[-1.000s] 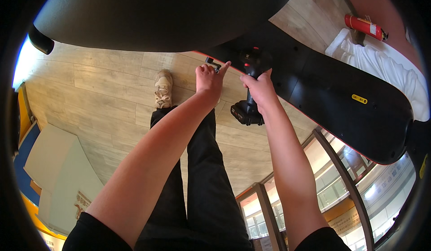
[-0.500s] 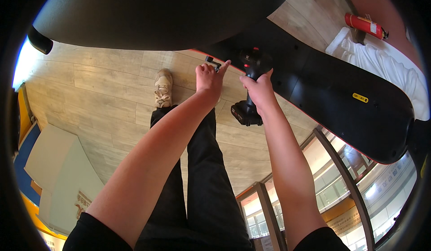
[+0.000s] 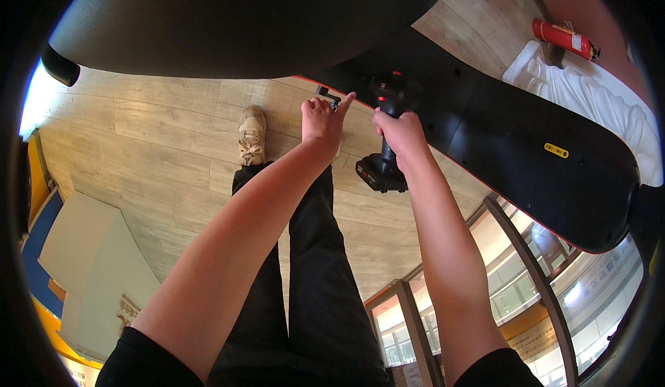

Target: Repairing and assembling parts of an electric scooter using a power drill and other hand tools.

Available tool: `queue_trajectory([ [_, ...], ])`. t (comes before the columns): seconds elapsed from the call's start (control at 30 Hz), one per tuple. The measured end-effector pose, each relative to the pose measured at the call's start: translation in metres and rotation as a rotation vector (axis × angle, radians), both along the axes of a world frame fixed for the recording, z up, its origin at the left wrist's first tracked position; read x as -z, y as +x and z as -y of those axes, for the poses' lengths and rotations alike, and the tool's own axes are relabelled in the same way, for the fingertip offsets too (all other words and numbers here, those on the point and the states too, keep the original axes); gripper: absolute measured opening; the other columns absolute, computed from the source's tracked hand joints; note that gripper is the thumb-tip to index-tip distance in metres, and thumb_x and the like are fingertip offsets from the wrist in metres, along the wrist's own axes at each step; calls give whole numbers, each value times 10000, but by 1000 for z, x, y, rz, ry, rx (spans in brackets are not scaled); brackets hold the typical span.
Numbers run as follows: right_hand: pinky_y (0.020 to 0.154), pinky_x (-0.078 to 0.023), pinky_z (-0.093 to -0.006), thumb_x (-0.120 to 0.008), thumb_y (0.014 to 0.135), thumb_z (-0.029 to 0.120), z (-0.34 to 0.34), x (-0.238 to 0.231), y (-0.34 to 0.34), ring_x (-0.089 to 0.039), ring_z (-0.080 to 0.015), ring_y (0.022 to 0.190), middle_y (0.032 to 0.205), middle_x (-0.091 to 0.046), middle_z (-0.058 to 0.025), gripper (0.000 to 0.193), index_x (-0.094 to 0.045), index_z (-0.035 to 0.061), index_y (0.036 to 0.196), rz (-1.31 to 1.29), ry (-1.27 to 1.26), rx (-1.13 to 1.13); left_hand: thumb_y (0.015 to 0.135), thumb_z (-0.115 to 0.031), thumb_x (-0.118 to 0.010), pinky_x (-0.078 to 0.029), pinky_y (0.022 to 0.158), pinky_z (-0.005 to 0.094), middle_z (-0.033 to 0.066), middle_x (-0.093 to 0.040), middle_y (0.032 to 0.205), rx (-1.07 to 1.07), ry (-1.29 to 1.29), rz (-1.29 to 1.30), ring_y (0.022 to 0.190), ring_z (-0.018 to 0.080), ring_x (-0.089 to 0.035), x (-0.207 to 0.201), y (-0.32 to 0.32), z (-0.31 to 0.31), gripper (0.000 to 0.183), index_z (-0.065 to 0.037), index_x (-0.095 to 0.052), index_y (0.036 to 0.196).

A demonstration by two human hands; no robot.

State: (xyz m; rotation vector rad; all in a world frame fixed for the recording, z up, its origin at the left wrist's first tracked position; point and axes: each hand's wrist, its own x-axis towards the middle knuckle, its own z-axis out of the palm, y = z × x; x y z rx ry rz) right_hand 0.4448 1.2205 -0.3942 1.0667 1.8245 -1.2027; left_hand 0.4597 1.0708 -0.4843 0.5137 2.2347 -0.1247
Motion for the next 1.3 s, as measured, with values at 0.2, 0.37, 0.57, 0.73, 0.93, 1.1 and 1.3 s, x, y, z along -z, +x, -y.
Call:
queue_trajectory([
  [0.2, 653, -371, -293, -680, 862, 201, 2, 2, -4, -505, -83, 663, 698, -588, 21, 132, -673, 69, 848, 49, 41, -30, 962, -244, -636, -366, 904, 359, 46, -673, 1162, -56, 27, 10, 1103, 210, -583, 0, 0, 0, 841, -426, -166, 1635],
  [0.37, 623, -364, -303, -687, 851, 206, -2, 3, -3, -503, -80, 658, 694, -585, 24, 135, -665, 73, 836, 68, 49, -41, 961, -242, -633, -369, 903, 355, 42, -679, 1150, -58, 27, 13, 1101, 210, -591, -1, -2, 0, 798, -430, -227, 1622],
  [0.57, 628, -368, -294, -690, 852, 203, -3, 4, -3, -510, -82, 662, 698, -589, 24, 130, -672, 74, 864, 51, 7, -21, 962, -231, -631, -364, 902, 354, 39, -677, 1152, -49, 29, 5, 1104, 202, -588, -2, -3, 3, 795, -425, -233, 1622],
  [0.73, 636, -374, -293, -696, 848, 202, -3, 3, -4, -516, -83, 669, 704, -597, 22, 130, -681, 76, 876, 61, 11, -21, 969, -221, -622, -361, 894, 352, 34, -678, 1140, -49, 15, -7, 1100, 199, -589, -2, -2, 3, 802, -427, -211, 1627],
  [0.93, 638, -375, -291, -702, 843, 199, -5, 3, -2, -520, -83, 674, 709, -598, 23, 146, -690, 69, 908, 42, -15, -20, 972, -219, -621, -357, 885, 353, 31, -675, 1123, -41, 24, -5, 1083, 199, -588, -1, -1, 2, 804, -420, -204, 1630],
  [1.1, 640, -378, -304, -692, 833, 194, -3, 1, -4, -519, -100, 660, 689, -595, 11, 140, -658, 60, 806, 52, 11, 0, 970, -213, -626, -356, 879, 354, 30, -672, 1117, -33, 11, -4, 1073, 196, -586, -1, -1, 0, 818, -419, -194, 1632],
  [1.3, 640, -384, -322, -683, 816, 199, -1, -2, -6, -518, -119, 642, 666, -594, -9, 199, -623, 55, 693, 34, 31, 28, 971, -214, -627, -355, 886, 355, 32, -668, 1128, -27, 12, 11, 1080, 196, -582, -3, -3, 1, 828, -420, -177, 1635],
])
